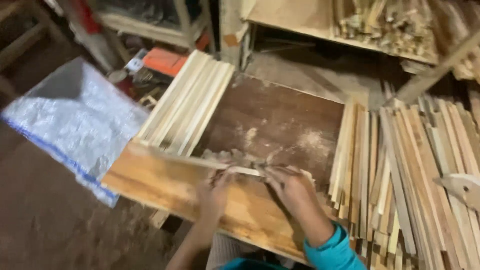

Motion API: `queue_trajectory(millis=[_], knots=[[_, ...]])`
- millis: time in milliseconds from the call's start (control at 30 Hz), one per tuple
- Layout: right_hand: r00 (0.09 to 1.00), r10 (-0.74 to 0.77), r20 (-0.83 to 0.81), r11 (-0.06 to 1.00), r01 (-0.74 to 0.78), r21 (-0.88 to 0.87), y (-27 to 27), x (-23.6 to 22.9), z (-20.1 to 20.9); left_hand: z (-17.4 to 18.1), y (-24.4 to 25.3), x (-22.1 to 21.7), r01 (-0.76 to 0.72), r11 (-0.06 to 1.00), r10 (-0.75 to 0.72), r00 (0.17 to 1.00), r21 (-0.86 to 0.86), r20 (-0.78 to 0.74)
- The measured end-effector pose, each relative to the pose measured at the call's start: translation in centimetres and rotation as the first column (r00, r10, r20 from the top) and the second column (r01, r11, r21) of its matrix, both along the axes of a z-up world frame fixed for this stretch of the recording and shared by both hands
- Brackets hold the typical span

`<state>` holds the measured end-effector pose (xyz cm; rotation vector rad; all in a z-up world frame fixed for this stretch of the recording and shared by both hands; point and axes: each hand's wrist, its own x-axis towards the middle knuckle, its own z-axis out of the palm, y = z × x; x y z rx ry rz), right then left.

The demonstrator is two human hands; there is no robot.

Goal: Sanding thin wooden strips manually using a circular sanding disc on a workbench.

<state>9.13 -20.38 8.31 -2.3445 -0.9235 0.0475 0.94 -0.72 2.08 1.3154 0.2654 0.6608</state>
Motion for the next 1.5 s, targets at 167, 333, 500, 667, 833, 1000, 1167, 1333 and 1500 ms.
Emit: queue_trajectory(millis=[167,333,500,667,833,1000,1167,1333,1500], knots=[[0.963,-0.146,-0.224,0.948,0.201,0.246,3.8,-0.4,-0.2,4.3,0.4,0.2,0.015,0.998,-0.007,0.993,0.061,-0.122],[0.847,-0.379,-0.374,0.886,0.449,0.12,9.0,5.9,-0.2,4.7,8.0,0.9,-0.049,0.71,0.258,0.946,0.703,-0.195],[0.854,-0.236,-0.464,0.943,0.317,0.102,17.9,9.3,2.7,5.6,9.7,3.0,0.113,0.481,0.33,0.895,0.869,-0.299],[0.88,-0.232,-0.415,0.833,0.4,0.382,28.1,21.9,-8.7,3.0,12.0,3.0,0.008,0.479,0.358,0.911,0.878,-0.203],[0.866,-0.252,-0.432,0.922,0.351,0.166,31.2,22.4,-2.2,2.5,14.4,1.3,0.167,0.644,0.357,0.798,0.747,-0.486],[0.826,-0.388,-0.409,0.922,0.34,-0.188,32.6,21.1,2.0,0.3,16.4,2.3,0.108,0.661,0.454,0.73,0.743,-0.511],[0.897,-0.304,-0.321,0.949,0.254,-0.188,33.0,22.5,0.6,-3.0,18.7,4.0,-0.266,0.23,0.589,0.803,0.936,0.083],[0.899,-0.302,-0.317,0.949,0.252,-0.187,33.3,22.8,-0.2,-5.1,20.8,3.5,-0.132,0.154,0.801,0.597,0.979,-0.045],[0.95,-0.197,-0.244,0.98,0.189,-0.057,32.5,20.5,1.4,-0.9,19.2,1.7,-0.093,0.475,0.78,0.504,0.875,-0.37]])
